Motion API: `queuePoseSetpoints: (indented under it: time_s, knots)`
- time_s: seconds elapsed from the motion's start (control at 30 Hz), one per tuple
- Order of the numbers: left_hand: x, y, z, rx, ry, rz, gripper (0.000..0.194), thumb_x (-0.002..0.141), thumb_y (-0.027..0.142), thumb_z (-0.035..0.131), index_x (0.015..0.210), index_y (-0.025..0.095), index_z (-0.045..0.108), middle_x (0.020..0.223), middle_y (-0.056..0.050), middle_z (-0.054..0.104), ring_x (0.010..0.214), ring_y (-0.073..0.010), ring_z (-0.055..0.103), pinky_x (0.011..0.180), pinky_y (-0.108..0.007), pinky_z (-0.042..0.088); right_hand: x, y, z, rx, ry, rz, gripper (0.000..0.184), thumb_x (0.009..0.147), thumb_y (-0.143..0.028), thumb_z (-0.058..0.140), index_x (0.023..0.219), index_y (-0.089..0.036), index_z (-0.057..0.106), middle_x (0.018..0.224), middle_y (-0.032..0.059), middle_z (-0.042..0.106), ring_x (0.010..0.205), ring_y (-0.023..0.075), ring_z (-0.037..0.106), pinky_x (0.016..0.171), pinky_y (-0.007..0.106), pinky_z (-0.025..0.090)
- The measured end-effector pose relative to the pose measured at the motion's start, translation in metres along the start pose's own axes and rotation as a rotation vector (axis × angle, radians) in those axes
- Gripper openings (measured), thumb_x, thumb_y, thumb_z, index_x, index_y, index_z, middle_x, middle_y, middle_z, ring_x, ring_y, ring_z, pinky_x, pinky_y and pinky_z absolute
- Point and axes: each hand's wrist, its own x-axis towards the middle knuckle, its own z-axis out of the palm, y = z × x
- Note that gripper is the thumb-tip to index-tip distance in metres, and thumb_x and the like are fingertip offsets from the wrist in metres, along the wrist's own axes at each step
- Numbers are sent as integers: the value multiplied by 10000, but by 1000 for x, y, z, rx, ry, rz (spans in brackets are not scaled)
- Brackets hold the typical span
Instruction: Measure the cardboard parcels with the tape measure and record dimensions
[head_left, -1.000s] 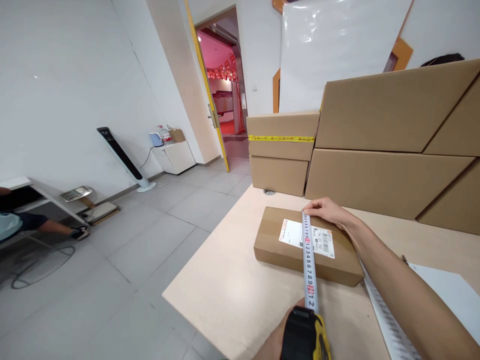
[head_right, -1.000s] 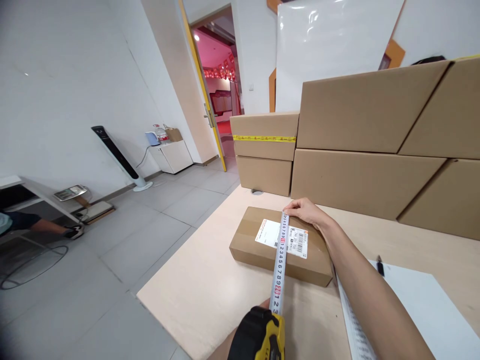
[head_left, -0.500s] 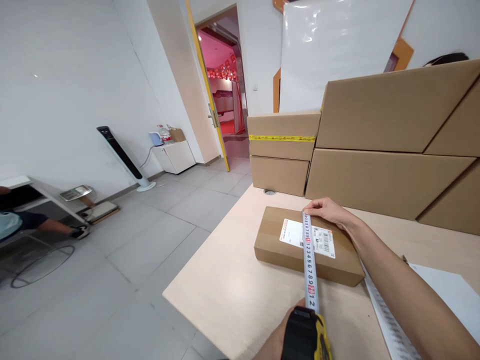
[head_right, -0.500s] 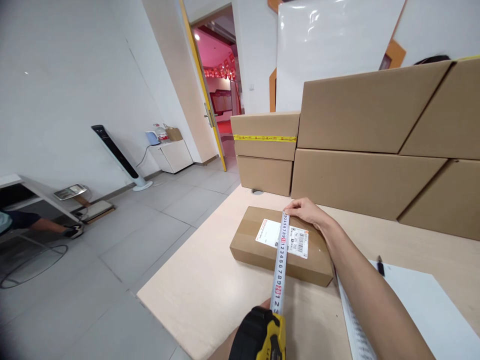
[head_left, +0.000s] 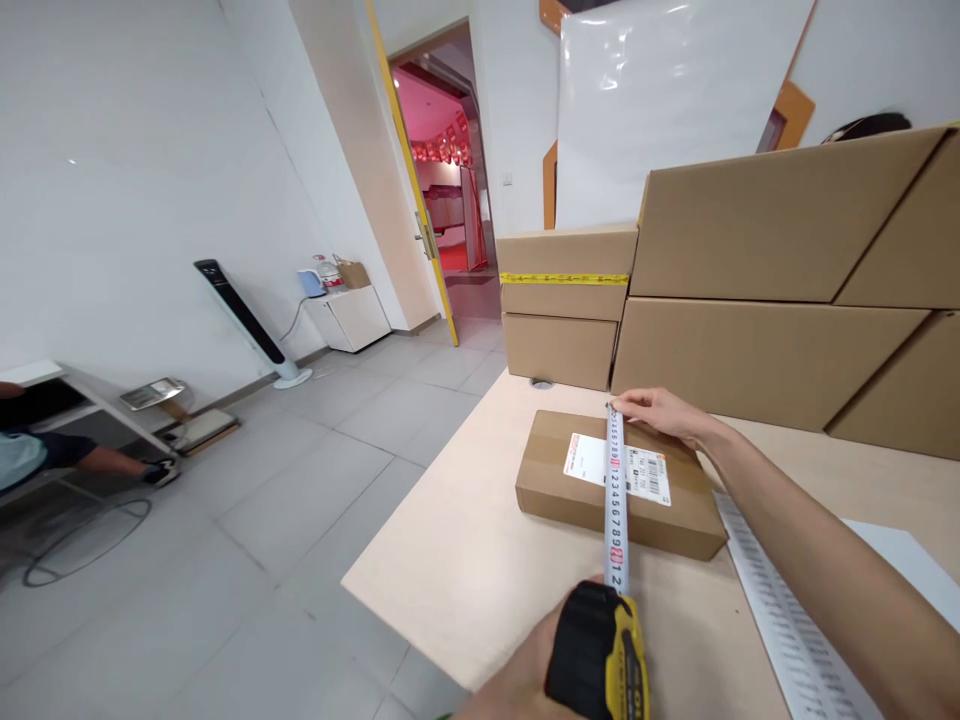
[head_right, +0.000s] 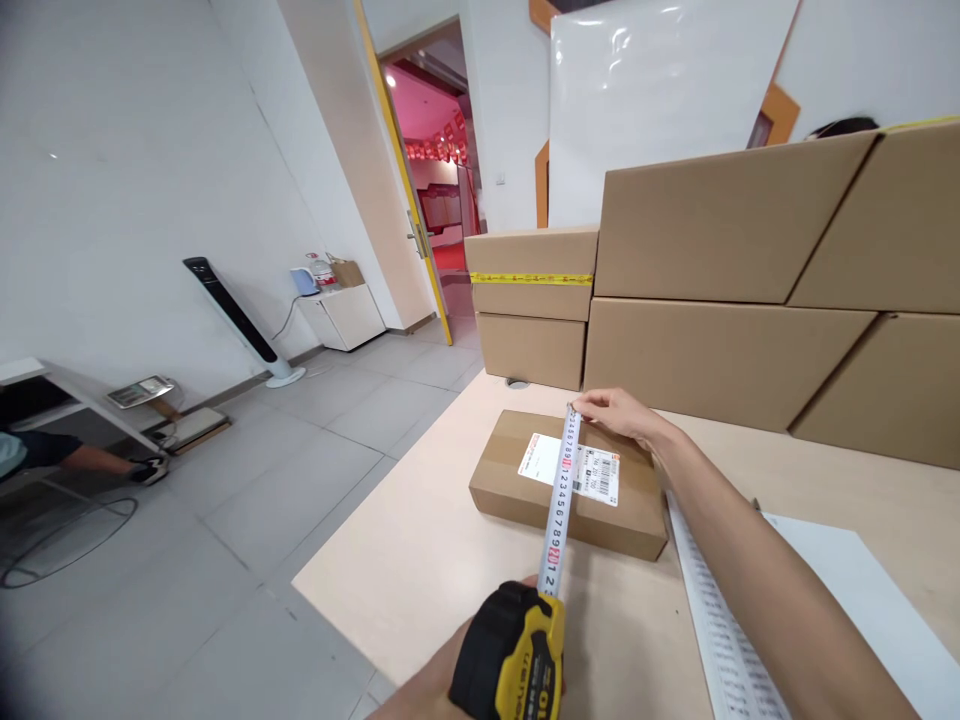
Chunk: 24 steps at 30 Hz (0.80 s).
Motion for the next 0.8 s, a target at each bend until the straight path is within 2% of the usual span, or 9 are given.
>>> queuePoseSetpoints:
  time_s: [0.1,0.2,0.27,0.33,0.4,0.5,0.53,0.67,0.8]
  knots:
    - [-12,8,-8,93,67,82,459,860,361,634,1270,192,517,1270,-102,551,1102,-270,565,913,-465,483,-25,-14,-14,24,128,-87,458,784,-604,600,1036,-237,702,1161,68,696,1135,245,585,973,353,438]
    - [-26,22,-28,173,124,183,935,618,285,847,1416,286,358,1319,-95,522,1199,-331,494,1022,-459,378,-66,-14,-27,-22,346,-64,449,803,-602,573,1092,-275,678,1218,53,672,1141,271,592,1028,416,402]
    - [-29,34,-47,279,185,271,1103,523,211,881,1445,322,287,1290,-88,538,1197,-339,486,1045,-458,335,-99,0,-31,-130,438,13,412,794,-577,583,1091,-308,681,1211,39,677,1118,300,606,1038,472,388]
    - [-26,45,-65,430,321,359,1056,539,232,862,1437,288,308,1267,-103,546,1194,-348,480,1040,-472,325,-130,25,-29,-210,459,59,392,785,-556,573,1057,-303,699,1226,54,670,1140,330,591,1014,491,417]
    - [-16,51,-79,437,442,394,972,546,304,853,1395,247,383,1253,-110,554,1174,-343,489,1010,-456,354,-152,55,-22,-284,464,88,419,774,-548,538,1068,-297,701,1241,75,660,1131,353,594,984,533,438]
    - [3,52,-86,318,468,373,767,576,391,829,1257,205,531,1125,-96,618,1046,-283,551,898,-381,432,-169,89,0,-500,464,-37,438,713,-515,539,1046,-288,710,1262,78,645,1237,384,507,1060,605,333]
    - [8,51,-85,296,451,361,697,593,408,818,1208,195,566,1076,-92,633,1000,-265,565,858,-361,448,-171,95,9,-531,439,-57,458,700,-503,543,1066,-282,707,1295,82,623,1260,385,484,1063,598,337]
    - [15,50,-76,294,399,339,618,610,410,810,1149,187,604,1010,-80,654,930,-243,581,786,-329,471,-176,86,36,-431,355,-18,511,685,-498,565,1143,-305,680,1393,53,545,1328,356,416,1038,507,420]
    - [4,69,-69,299,363,410,633,649,390,788,1223,232,573,1140,-66,639,1051,-265,564,872,-341,467,-190,50,34,-282,384,24,512,712,-605,581,1138,-337,672,1341,51,591,1277,353,482,967,473,490]
